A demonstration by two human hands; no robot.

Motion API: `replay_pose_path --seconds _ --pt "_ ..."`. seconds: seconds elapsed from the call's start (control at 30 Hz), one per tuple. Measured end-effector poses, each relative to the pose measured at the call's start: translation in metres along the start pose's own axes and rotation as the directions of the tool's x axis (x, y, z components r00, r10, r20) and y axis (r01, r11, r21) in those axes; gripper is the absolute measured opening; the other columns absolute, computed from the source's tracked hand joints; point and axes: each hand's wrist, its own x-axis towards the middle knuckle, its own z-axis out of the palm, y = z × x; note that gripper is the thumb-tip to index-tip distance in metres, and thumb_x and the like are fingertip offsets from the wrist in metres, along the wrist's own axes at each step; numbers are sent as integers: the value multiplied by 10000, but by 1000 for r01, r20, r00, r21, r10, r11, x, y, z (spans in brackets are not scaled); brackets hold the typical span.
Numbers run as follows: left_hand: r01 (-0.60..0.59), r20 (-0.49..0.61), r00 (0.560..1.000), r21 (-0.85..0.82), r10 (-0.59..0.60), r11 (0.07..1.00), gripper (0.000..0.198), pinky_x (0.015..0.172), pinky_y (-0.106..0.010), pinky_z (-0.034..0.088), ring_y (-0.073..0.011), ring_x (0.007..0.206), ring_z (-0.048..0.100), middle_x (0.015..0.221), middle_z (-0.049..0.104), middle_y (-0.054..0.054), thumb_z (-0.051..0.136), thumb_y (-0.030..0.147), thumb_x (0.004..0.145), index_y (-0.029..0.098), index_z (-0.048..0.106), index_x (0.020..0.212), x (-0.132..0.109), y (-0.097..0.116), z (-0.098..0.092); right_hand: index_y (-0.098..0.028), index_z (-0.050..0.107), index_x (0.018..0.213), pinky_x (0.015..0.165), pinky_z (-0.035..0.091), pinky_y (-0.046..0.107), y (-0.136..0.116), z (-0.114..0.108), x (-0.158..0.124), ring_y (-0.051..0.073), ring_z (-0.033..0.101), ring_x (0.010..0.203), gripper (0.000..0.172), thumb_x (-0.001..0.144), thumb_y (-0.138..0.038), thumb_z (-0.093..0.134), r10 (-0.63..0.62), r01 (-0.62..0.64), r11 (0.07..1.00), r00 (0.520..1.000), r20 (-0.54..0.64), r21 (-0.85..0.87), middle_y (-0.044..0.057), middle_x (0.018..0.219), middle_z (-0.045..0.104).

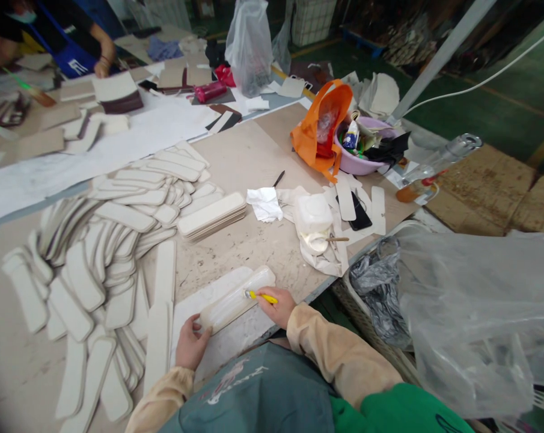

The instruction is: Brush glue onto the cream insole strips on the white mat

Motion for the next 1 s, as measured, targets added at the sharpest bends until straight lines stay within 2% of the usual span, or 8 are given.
replay_pose_path --seconds 0.1,0.27,0.37,0.63,0.73,0.8,0.9,1.0 --pt "8 7 1000 5 -8 1000 577 726 -361 461 -162 669 507 850 469 -33 497 461 685 118 447 1147 -1 1 -1 -206 646 900 740 477 258 4 1 -3 143 611 802 188 841 -293 490 -11 10 999 1000 -5 -34 23 878 669" --pt "2 27 1000 5 -2 1000 576 753 -363 454 -171 698 511 861 465 -40 494 448 691 110 440 1154 3 1 -1 -193 643 895 700 493 278 21 -39 -3 160 608 769 219 847 -327 478 101 -116 982 989 -108 -150 37 857 662" --pt "12 18 1000 -4 -12 1000 564 770 -362 447 -168 701 510 877 470 -50 494 421 700 102 432 1161 2 1 -1 -185 643 889 693 505 288 21 -56 -3 167 610 755 225 847 -337 481 84 -108 977 987 -137 -182 44 843 661" --pt "3 -19 1000 -52 -4 999 490 833 -308 427 -188 906 534 998 527 -109 525 267 709 104 462 1167 -14 4 -6 -206 612 1041 721 545 281 26 -45 -6 184 641 807 317 805 -407 547 55 -85 988 973 -223 -130 59 980 656" --pt "-13 -223 974 83 32 996 483 966 -349 348 -236 1104 452 1135 497 -151 505 307 752 85 479 1179 -18 -11 -26 -224 590 1089 768 542 291 28 -41 -2 184 644 822 345 812 -421 527 7 -26 990 990 -138 -142 52 1039 643" --pt "77 -329 944 185 -12 980 510 1006 -384 298 -275 1161 402 1203 463 -180 492 342 770 57 482 1194 -23 -26 -44 -237 595 1077 822 531 316 24 -39 0 203 640 872 335 808 -425 526 -51 32 984 993 -103 -178 49 1057 639" --pt "261 -317 932 256 -174 931 577 969 -397 321 -305 1148 415 1232 452 -206 493 377 773 35 457 1236 -29 -53 -65 -254 607 1060 864 524 344 15 -35 4 227 636 912 321 795 -422 537 -141 119 968 987 -82 -222 47 1047 647" --pt "309 -222 942 284 -251 908 580 958 -349 332 -278 1140 440 1244 461 -191 499 367 768 64 446 1259 -33 -72 -69 -273 618 1053 860 537 338 8 -27 10 230 636 925 305 786 -405 548 -225 206 947 973 -52 -247 36 1041 655"
